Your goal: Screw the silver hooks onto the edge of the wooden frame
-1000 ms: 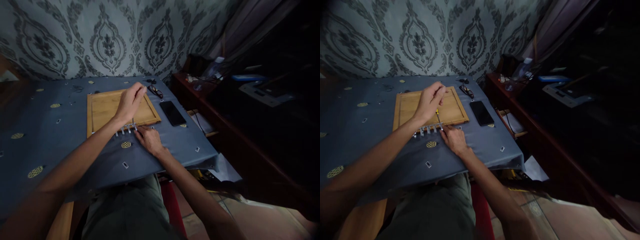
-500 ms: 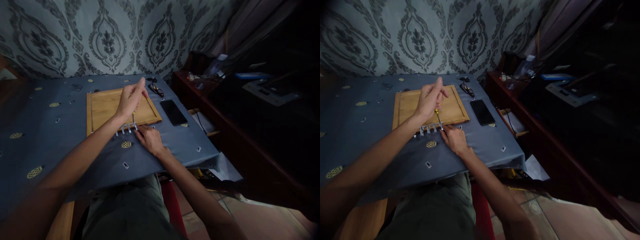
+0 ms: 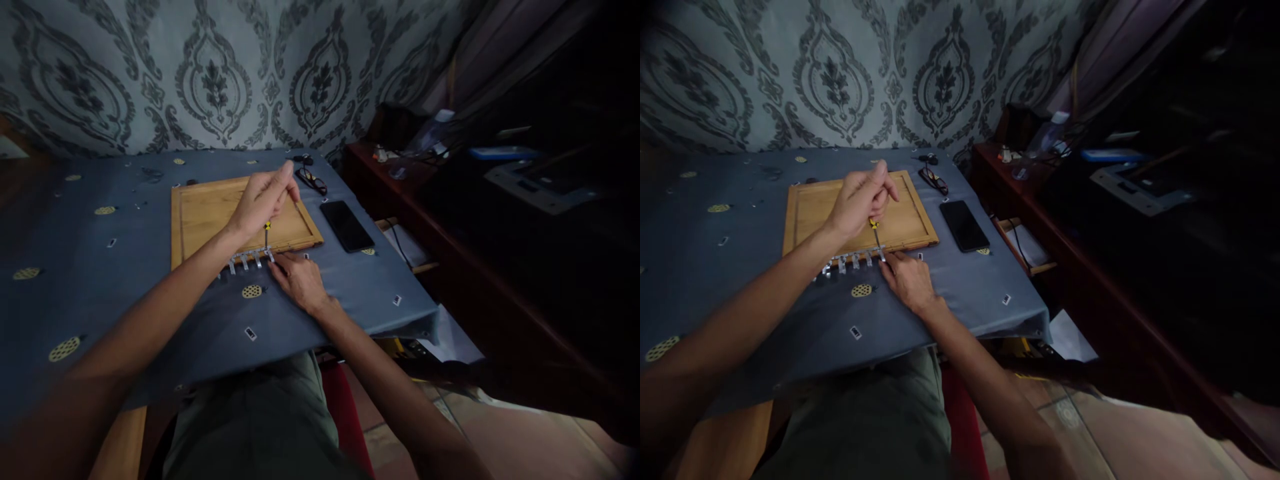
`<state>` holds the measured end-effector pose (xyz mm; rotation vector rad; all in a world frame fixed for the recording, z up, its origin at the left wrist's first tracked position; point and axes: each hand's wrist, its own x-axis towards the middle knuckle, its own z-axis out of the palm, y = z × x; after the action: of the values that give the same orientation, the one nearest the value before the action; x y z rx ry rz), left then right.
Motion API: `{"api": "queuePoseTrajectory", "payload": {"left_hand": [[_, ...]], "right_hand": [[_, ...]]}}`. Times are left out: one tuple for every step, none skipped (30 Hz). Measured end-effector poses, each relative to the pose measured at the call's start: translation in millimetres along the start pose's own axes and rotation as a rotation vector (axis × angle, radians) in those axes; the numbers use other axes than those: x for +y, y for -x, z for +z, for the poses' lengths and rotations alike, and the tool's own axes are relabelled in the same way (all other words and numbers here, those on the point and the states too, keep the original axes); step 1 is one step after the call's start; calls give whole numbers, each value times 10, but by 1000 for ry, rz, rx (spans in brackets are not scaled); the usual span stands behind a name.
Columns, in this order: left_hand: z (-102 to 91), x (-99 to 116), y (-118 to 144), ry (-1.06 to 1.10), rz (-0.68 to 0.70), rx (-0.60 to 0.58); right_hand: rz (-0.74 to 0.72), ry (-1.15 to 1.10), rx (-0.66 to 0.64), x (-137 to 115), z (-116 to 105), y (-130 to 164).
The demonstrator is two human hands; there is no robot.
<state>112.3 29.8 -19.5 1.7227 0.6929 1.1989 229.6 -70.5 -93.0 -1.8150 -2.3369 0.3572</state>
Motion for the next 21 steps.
{"api": "queuePoseTrajectory", "payload": {"left_hand": [[-7,-3,6,-96,50,38],[-12,-7,11,-192,109,87],[-13,-10,17,-272,164,135],[-9,-11,23,-325,203,167],[0,-10,29,-339,216,175],[14,-8,36,-315,201,164],[33,-4,42,-266,169,139],[54,0,48,-207,130,113],[76,4,52,-145,91,94],[97,7,55,-88,60,89],[116,9,55,-43,39,95],[132,9,52,-12,27,105],[143,7,48,9,19,116],[150,3,41,23,12,123],[152,-2,32,30,9,127],[150,-8,22,33,7,128],[146,-15,12,35,6,130],[140,-21,2,38,3,131],[133,-26,-7,43,-2,132],[126,-31,-15,52,-8,129],[120,-35,-20,65,-11,123]], "right_hand": [[4,3,-1,-1,-2,1],[8,6,0,-3,-4,1],[10,9,0,-4,-5,2],[9,9,-1,-4,-7,2],[8,8,-2,-5,-8,3],[6,4,-3,-7,-10,3],[3,-1,-3,-8,-13,4],[3,-5,-4,-10,-16,5],[4,-8,-5,-13,-20,6],[6,-9,-6,-15,-23,7],[6,-10,-7,-17,-28,9],[7,-10,-8,-20,-31,11],[9,-11,-8,-21,-35,12],[8,-11,-7,-22,-38,13],[8,-10,-7,-23,-41,13],[8,-8,-8,-23,-42,13],[7,-6,-9,-23,-43,12],[6,-5,-11,-22,-42,10],[2,-6,-13,-21,-40,8],[1,-6,-13,-19,-36,5],[2,-6,-13,-17,-31,3]]}}
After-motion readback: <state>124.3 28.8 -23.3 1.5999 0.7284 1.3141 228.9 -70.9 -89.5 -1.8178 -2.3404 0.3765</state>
